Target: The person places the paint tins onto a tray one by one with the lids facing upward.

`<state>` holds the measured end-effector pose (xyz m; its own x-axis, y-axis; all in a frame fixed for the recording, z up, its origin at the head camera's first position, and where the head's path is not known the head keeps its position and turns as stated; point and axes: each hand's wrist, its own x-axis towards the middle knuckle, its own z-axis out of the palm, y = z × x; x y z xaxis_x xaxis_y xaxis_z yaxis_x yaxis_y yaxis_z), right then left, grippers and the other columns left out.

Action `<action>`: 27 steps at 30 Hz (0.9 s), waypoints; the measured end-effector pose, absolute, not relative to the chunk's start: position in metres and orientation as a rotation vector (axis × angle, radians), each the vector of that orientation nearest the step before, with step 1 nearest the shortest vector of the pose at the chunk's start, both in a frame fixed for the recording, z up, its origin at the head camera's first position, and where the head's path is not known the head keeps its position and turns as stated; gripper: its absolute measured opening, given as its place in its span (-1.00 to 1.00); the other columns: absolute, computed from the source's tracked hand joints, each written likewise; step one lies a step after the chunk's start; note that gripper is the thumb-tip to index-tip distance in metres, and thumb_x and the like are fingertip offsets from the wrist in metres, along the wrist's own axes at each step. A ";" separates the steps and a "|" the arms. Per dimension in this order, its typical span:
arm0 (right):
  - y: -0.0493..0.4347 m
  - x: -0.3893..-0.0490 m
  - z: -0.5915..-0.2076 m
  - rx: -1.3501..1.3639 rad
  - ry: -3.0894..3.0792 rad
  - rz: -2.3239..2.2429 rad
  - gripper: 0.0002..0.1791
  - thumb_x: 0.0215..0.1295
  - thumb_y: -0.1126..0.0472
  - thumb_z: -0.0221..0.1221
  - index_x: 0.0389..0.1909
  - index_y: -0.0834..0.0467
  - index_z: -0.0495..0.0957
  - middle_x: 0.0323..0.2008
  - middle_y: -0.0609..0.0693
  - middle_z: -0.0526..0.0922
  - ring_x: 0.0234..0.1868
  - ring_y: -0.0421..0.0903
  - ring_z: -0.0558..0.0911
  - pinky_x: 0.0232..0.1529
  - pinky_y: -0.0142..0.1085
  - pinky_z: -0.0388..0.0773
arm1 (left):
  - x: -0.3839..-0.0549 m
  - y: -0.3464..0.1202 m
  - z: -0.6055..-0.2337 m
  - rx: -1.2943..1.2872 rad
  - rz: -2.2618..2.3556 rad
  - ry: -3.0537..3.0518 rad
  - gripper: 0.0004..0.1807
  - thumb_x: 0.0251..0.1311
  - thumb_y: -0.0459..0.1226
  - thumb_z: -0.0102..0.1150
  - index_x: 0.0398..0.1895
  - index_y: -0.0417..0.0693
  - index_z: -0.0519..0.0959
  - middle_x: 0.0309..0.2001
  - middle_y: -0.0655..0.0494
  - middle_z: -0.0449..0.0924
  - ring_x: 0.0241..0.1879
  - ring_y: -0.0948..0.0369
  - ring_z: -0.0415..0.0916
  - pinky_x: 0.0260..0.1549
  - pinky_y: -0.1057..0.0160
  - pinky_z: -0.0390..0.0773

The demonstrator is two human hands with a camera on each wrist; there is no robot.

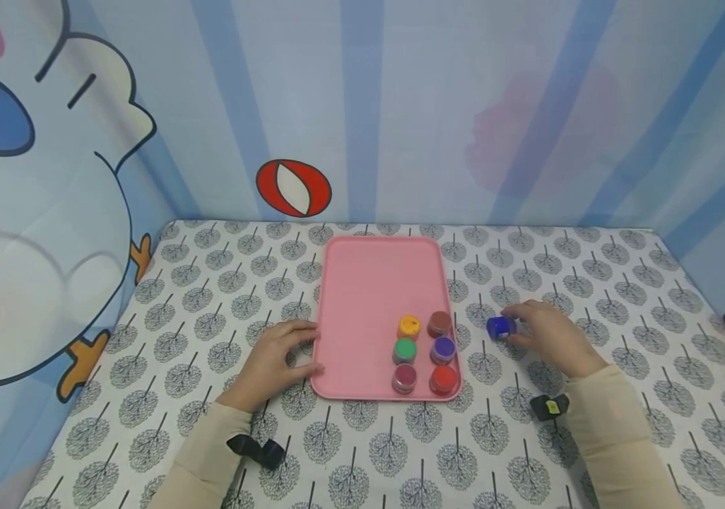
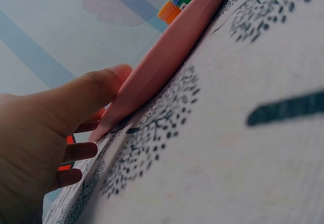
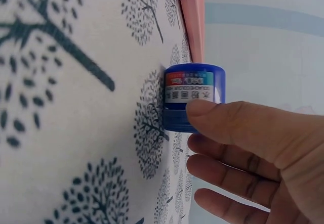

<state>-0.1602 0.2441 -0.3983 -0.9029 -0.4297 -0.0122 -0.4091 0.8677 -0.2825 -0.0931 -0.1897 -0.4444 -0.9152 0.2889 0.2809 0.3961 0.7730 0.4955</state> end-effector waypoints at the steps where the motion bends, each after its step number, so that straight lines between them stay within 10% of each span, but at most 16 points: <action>1: 0.244 -0.160 -0.399 -0.666 2.963 -0.421 -0.51 0.12 0.24 0.30 0.09 0.30 0.50 0.03 0.33 0.60 0.04 0.29 0.57 0.11 0.21 0.47 | -0.093 -0.190 -0.444 -0.542 -0.835 -2.779 -0.40 -0.12 -0.07 0.49 0.05 -0.07 0.60 0.18 0.06 0.54 0.23 -0.01 0.43 0.30 -0.11 0.32; 27: 0.237 -0.162 -0.399 -0.614 2.953 -0.458 -0.62 0.11 0.26 0.32 -0.07 0.31 0.49 -0.23 0.27 0.69 -0.24 0.17 0.67 -0.16 0.05 0.63 | -0.093 -0.190 -0.445 -0.551 -0.825 -2.782 -0.39 -0.11 -0.06 0.48 0.06 -0.08 0.59 0.19 0.06 0.54 0.24 -0.01 0.42 0.31 -0.12 0.31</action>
